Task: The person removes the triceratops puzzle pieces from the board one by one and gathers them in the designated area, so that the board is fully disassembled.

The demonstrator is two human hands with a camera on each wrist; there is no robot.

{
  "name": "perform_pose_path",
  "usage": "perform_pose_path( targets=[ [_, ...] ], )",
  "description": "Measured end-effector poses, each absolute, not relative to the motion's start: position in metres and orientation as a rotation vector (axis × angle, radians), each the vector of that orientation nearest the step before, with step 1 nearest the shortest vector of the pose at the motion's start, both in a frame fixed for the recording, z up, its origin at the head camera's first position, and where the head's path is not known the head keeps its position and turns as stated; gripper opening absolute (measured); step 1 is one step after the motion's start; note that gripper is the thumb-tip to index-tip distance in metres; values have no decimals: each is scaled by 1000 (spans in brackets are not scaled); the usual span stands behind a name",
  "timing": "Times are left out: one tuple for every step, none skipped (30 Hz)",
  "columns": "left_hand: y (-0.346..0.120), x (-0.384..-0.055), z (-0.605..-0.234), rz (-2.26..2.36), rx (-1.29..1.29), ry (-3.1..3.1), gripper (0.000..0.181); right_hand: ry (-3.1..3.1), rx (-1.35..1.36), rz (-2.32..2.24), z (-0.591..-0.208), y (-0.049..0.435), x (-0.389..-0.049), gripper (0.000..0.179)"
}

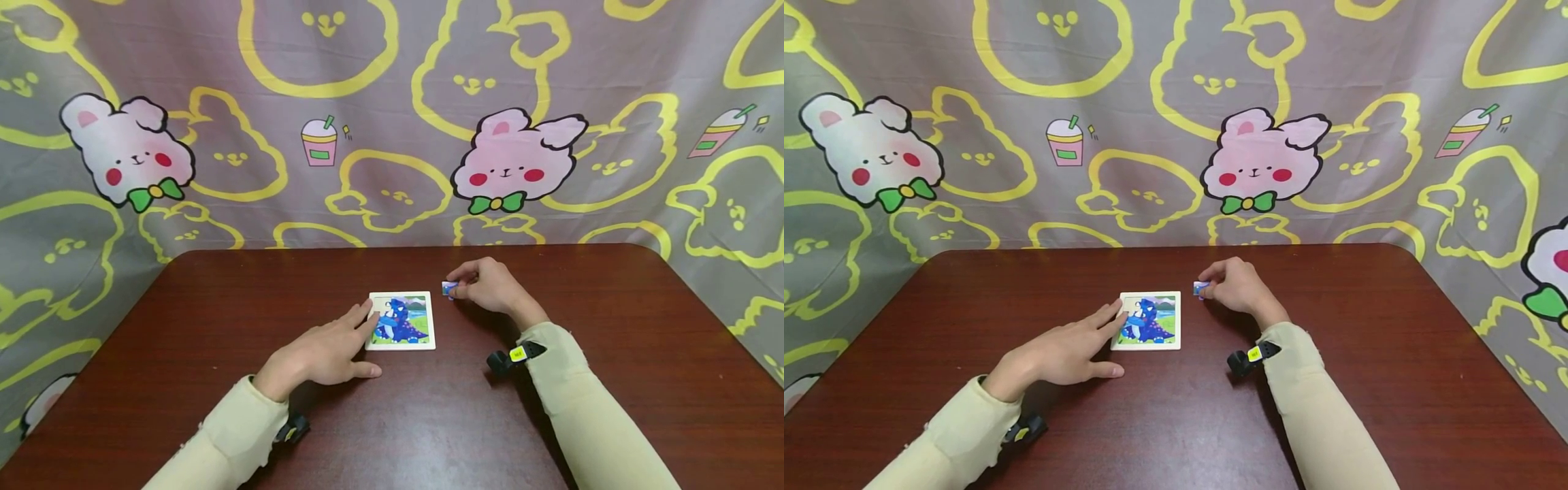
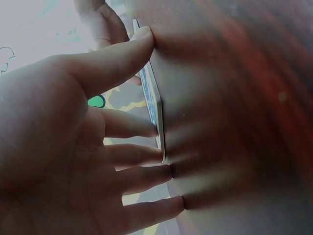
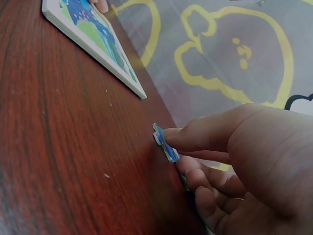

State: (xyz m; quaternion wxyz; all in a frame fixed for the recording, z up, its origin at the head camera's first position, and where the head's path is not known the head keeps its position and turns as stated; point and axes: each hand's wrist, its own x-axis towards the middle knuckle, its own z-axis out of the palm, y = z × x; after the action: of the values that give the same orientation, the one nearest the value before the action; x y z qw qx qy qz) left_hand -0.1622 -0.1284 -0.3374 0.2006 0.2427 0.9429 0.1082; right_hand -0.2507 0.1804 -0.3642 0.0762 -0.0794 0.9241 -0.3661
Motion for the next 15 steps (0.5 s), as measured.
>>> perform_pose_path(
  targets=[
    [-128, -162, -337, 302, 677, 2635, 92, 2767, -241, -1098, -364, 181, -251, 27],
    [-128, -162, -337, 300, 677, 2635, 92, 2765, -240, -1098, -364, 181, -251, 28],
    [-128, -162, -337, 299, 677, 2636, 92, 2762, -237, -1099, -364, 181, -252, 28],
    [-128, -162, -337, 298, 676, 2637, 92, 2759, -236, -1100, -363, 181, -252, 28],
    [-128, -163, -337, 298, 677, 2638, 91, 2760, -235, -1098, -363, 182, -252, 28],
    [-128, -163, -337, 298, 678, 2638, 91, 2761, -236, -1098, -363, 182, -252, 29],
    [-128, -163, -337, 298, 682, 2639, 90, 2762, -235, -1100, -363, 181, -252, 29],
    [-128, -163, -337, 300, 686, 2641, 90, 2765, -234, -1104, -363, 181, -252, 29],
    [-128, -163, -337, 303, 689, 2641, 89, 2771, -239, -1107, -362, 181, -252, 30],
    [-128, -163, -337, 305, 694, 2643, 88, 2778, -243, -1111, -362, 180, -251, 30],
    [-128, -163, -338, 307, 701, 2644, 87, 2787, -246, -1114, -361, 180, -251, 31],
    [-128, -163, -338, 309, 709, 2644, 86, 2793, -254, -1121, -361, 178, -250, 31],
    [-128, -164, -338, 311, 716, 2646, 84, 2801, -262, -1129, -360, 177, -250, 31],
    [-128, -164, -337, 313, 723, 2646, 83, 2810, -274, -1137, -359, 176, -249, 32],
    [-128, -164, -337, 314, 730, 2646, 81, 2816, -286, -1144, -358, 174, -249, 32]
  ],
)
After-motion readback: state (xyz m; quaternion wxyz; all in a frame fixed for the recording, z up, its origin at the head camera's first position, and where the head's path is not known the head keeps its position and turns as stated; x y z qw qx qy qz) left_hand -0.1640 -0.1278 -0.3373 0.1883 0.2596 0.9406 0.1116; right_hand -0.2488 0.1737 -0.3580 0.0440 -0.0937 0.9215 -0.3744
